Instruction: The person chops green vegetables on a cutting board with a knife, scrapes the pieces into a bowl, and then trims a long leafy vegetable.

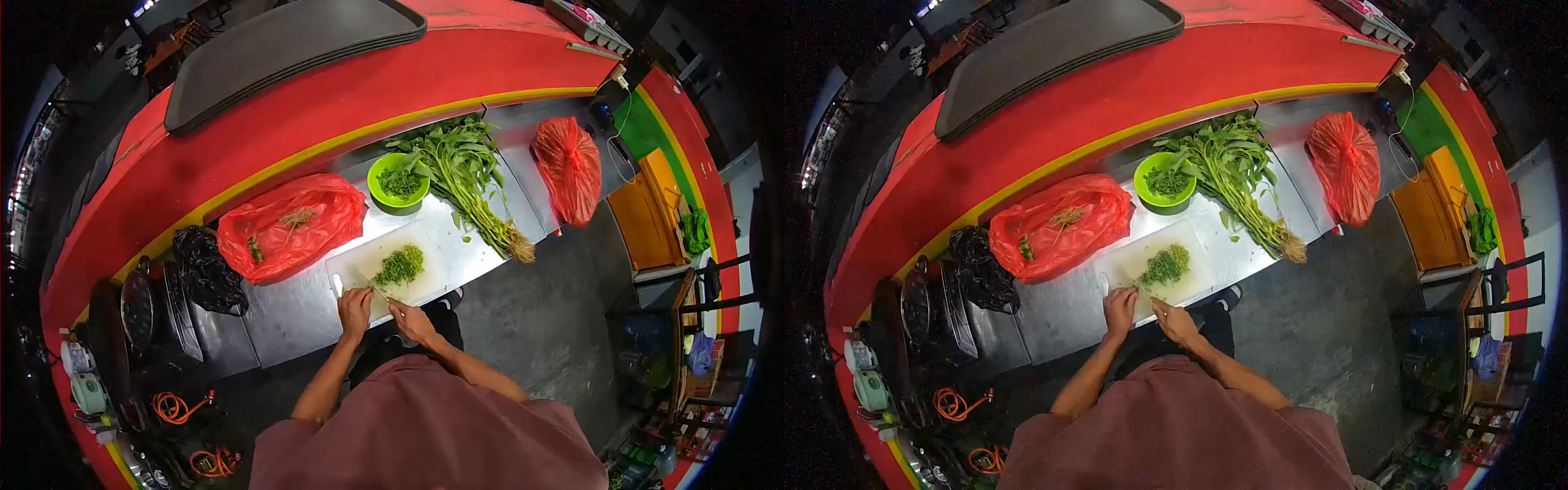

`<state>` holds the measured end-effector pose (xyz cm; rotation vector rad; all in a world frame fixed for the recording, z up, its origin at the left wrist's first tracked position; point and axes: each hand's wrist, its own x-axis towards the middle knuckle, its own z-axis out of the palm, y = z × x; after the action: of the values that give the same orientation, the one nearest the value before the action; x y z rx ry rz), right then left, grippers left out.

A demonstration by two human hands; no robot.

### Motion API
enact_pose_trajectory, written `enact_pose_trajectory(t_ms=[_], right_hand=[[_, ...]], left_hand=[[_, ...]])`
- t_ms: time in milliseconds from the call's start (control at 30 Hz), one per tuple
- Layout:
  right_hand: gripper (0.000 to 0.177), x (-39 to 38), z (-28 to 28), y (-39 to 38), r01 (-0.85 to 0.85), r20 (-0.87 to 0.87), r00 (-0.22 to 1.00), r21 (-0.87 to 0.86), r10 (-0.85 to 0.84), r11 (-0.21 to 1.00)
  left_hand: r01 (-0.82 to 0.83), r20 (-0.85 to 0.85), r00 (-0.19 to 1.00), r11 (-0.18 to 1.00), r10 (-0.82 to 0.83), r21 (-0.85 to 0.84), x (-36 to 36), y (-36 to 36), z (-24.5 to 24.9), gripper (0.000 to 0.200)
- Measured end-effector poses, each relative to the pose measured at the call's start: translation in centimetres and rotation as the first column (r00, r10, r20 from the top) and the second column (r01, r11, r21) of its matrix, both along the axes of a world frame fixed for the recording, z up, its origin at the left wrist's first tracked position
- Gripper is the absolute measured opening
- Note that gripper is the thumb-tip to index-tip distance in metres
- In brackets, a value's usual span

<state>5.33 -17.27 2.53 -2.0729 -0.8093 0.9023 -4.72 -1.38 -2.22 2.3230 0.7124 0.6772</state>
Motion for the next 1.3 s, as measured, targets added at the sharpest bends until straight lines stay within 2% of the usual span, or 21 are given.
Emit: enact_pose_trajectory(t_ms=[33, 133, 200, 233, 267, 333, 400, 500, 567, 667, 800, 833, 867, 900, 1033, 1100, 1167, 1300], right_hand=[[0.040, -0.3, 0.2, -0.3, 0.009, 0.038, 0.999, 0.039, -0.010, 0.999], [0.040, -0.6, -0.3, -0.7, 0.008, 0.044, 0.999, -0.008, -0.008, 1.000], [0.040, -0.7, -0.5, -0.7, 0.005, 0.055, 0.998, -0.049, -0.002, 0.999], [0.040, -0.7, -0.5, -0.6, 0.000, 0.100, 0.995, -0.070, 0.007, 0.998], [0.041, -0.8, -0.4, -0.6, -0.003, 0.144, 0.989, -0.092, 0.016, 0.996], [0.041, -0.7, -1.1, -0.1, -0.037, 0.171, 0.984, -0.131, 0.059, 0.991], [0.041, -0.5, -2.1, 1.0, -0.077, 0.270, 0.956, -0.161, 0.119, 0.984], [0.041, -0.2, -1.7, 2.0, -0.071, 0.232, 0.969, -0.080, 0.088, 0.994], [0.040, -0.1, -1.5, 2.2, -0.039, 0.150, 0.988, -0.025, 0.042, 0.999], [0.040, -0.2, -0.2, 1.3, 0.005, 0.130, 0.991, 0.003, -0.005, 1.000], [0.044, -0.4, -0.9, -0.3, 0.036, 0.043, 0.998, -0.004, -0.036, 0.999], [0.044, -0.4, 0.4, -0.4, 0.035, 0.042, 0.999, -0.007, -0.034, 0.999], [0.045, -0.3, 1.9, -0.6, 0.051, -0.019, 0.998, -0.066, -0.052, 0.997], [0.045, -0.2, 2.9, -0.6, 0.064, -0.078, 0.994, -0.126, -0.074, 0.990], [0.046, -0.4, 1.3, -1.3, 0.083, -0.005, 0.996, -0.082, -0.084, 0.993], [0.046, -0.4, 1.0, -1.4, 0.102, 0.021, 0.995, -0.027, -0.102, 0.994], [0.046, -0.3, 1.1, -1.6, 0.088, 0.000, 0.996, -0.049, -0.088, 0.995], [0.045, 0.0, 0.9, -1.5, 0.051, -0.016, 0.999, -0.076, -0.052, 0.996]], left_hand=[[0.003, 0.028, 1.000, 1.000, -0.002, -0.028, 0.0, 0.0, 0.0, 0.012], [0.017, 0.083, 0.996, 0.996, -0.009, -0.087, 0.0, 0.1, -0.1, 0.011], [0.020, 0.051, 0.999, 0.999, -0.018, -0.037, -0.1, 0.0, 0.2, 0.011], [0.041, 0.086, 0.995, 0.997, -0.046, 0.064, -0.1, -0.1, 0.6, 0.011], [0.041, 0.084, 0.995, 0.997, -0.046, 0.061, -0.2, -0.2, 1.0, 0.011], [0.073, -0.003, 0.997, 0.986, -0.073, 0.149, -0.5, -0.3, 1.0, 0.015], [0.090, -0.063, 0.995, 0.986, -0.081, 0.140, -0.9, -0.6, 1.4, 0.018], [0.114, -0.149, 0.984, 0.987, -0.096, 0.116, -1.4, -1.0, 2.2, 0.026], [0.112, -0.123, 0.987, 0.988, -0.099, 0.109, -1.6, -1.1, 2.1, 0.027], [0.117, -0.128, 0.986, 0.990, -0.107, 0.075, -1.9, -1.0, 1.8, 0.032], [0.097, -0.096, 0.991, 0.993, -0.090, 0.071, -1.9, -1.3, 1.8, 0.033], [0.097, -0.100, 0.991, 0.994, -0.091, 0.050, -1.7, -1.2, 2.0, 0.033], [0.097, -0.104, 0.990, 0.995, -0.094, 0.029, -1.5, -1.1, 2.3, 0.033], [0.091, -0.034, 0.995, 0.992, -0.089, 0.087, -1.2, -1.0, 2.1, 0.031], [0.072, 0.063, 0.995, 0.996, -0.075, 0.051, -0.4, -0.7, 1.8, 0.026], [0.056, 0.056, 0.997, 0.998, -0.058, 0.040, -0.5, -0.8, 1.9, 0.025], [0.011, 0.044, 0.999, 0.999, -0.013, 0.036, -0.6, -0.9, 2.1, 0.023], [0.056, -0.001, 0.998, 0.993, -0.056, 0.101, -0.7, -0.9, 1.9, 0.018]])
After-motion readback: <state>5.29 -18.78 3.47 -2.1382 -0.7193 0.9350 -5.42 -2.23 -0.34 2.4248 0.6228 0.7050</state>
